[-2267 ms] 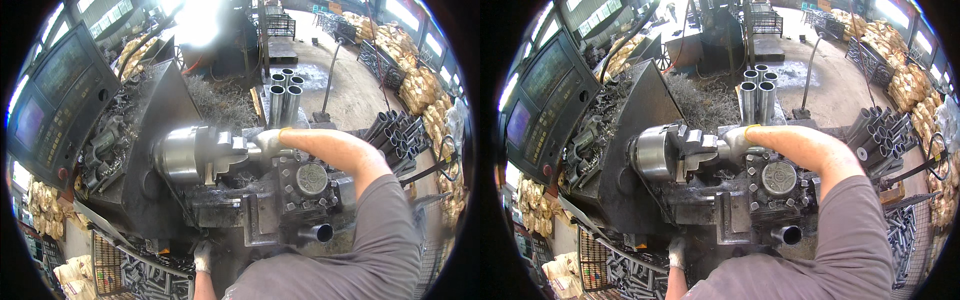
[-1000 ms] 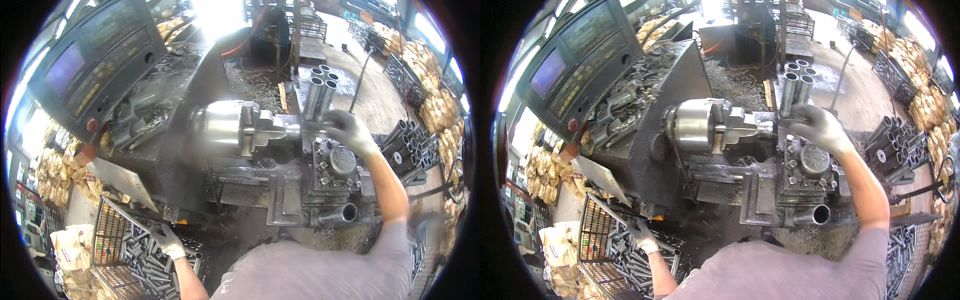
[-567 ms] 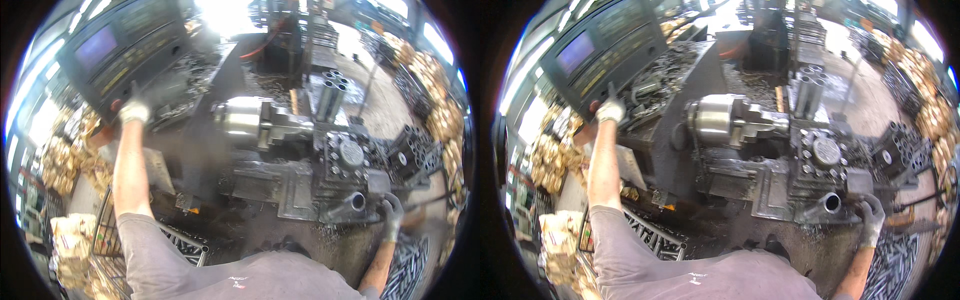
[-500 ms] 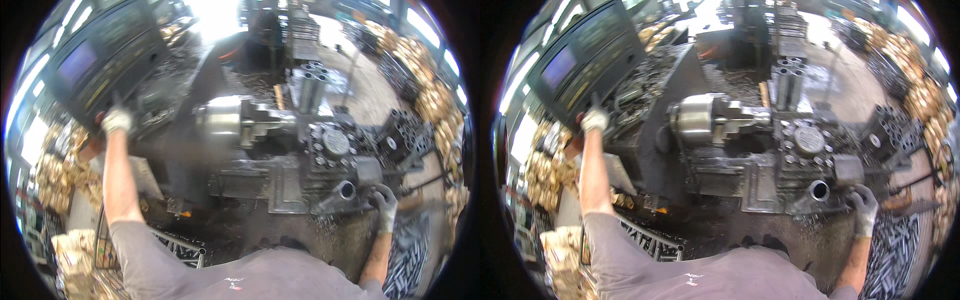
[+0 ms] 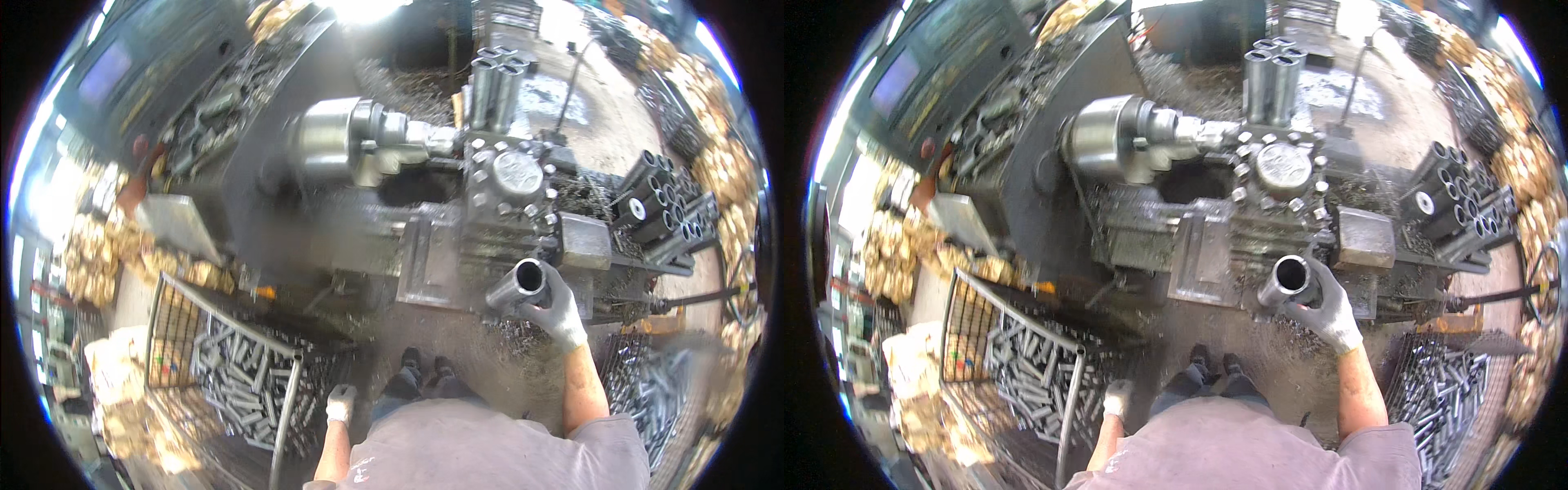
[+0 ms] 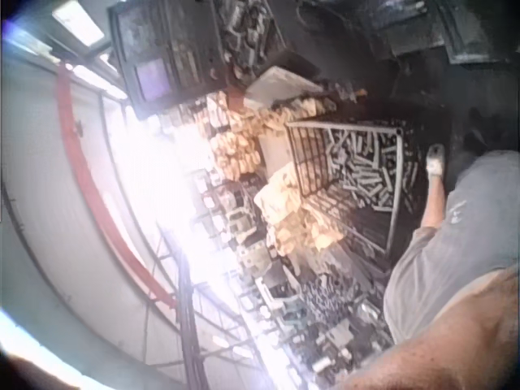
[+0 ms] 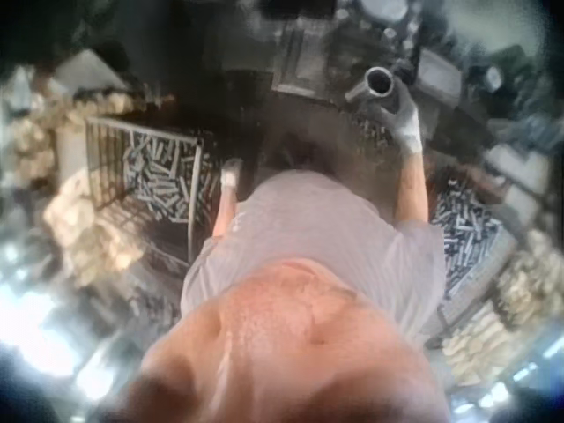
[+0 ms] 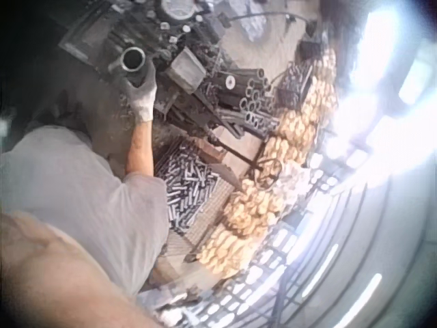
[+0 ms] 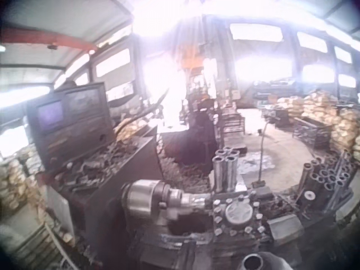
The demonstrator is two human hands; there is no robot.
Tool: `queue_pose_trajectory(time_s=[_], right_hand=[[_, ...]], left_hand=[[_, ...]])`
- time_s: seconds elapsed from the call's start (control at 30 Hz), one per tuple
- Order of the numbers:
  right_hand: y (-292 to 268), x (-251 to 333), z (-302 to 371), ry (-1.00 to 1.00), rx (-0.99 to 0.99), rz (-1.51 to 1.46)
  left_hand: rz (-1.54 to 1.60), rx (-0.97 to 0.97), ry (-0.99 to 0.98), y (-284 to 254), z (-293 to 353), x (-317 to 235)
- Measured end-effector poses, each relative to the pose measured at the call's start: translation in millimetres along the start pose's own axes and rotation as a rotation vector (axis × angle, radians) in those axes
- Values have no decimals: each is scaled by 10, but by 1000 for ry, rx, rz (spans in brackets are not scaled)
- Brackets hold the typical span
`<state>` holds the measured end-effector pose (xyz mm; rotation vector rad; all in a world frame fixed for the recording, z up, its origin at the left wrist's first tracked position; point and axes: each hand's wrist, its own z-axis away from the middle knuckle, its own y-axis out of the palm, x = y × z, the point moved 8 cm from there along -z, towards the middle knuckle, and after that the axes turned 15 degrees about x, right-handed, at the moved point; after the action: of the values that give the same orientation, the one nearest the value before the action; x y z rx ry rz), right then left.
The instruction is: The person operates a metal turning lathe, repeatedly loading cylindrical metal blanks into the chuck, starting the machine, and removing finished parts. The finished parts are placed into a wire basket nearby.
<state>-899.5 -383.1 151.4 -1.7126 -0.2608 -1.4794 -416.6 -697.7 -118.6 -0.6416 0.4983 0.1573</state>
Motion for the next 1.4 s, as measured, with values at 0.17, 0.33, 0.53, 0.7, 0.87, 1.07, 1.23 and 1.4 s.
queue_pose_trajectory(time_s=[0.17, 0.33, 0.53, 0.7, 0.87, 1.07, 1.23, 1.4], right_hand=[[336, -65, -287, 81, 99, 199], [899, 484, -103, -195, 387, -46], [2823, 1779, 684, -320, 768, -320], [4439, 2585, 2068, -603, 1346, -93], [5562, 2838, 3995, -859, 1873, 33], [6179, 2905, 6020, -1375, 2175, 545], [6725, 3062, 7316, -1680, 2245, 319], [7088, 3245, 8157, -1710, 2327, 282]], left_hand=[[-408, 238, -323, 938, 574, 2887], [387, -117, -625, 1483, 1807, 3291], [587, -138, -650, 2123, 2802, 3158], [966, -282, -750, 3240, 3491, 4130], [1139, -555, -1071, 4467, 4633, 4562], [2380, -1843, -834, 6313, 5121, 3591], [1809, -1393, -2401, 6066, 6156, 2212], [1388, -2270, -2644, 5335, 6842, 1564]])
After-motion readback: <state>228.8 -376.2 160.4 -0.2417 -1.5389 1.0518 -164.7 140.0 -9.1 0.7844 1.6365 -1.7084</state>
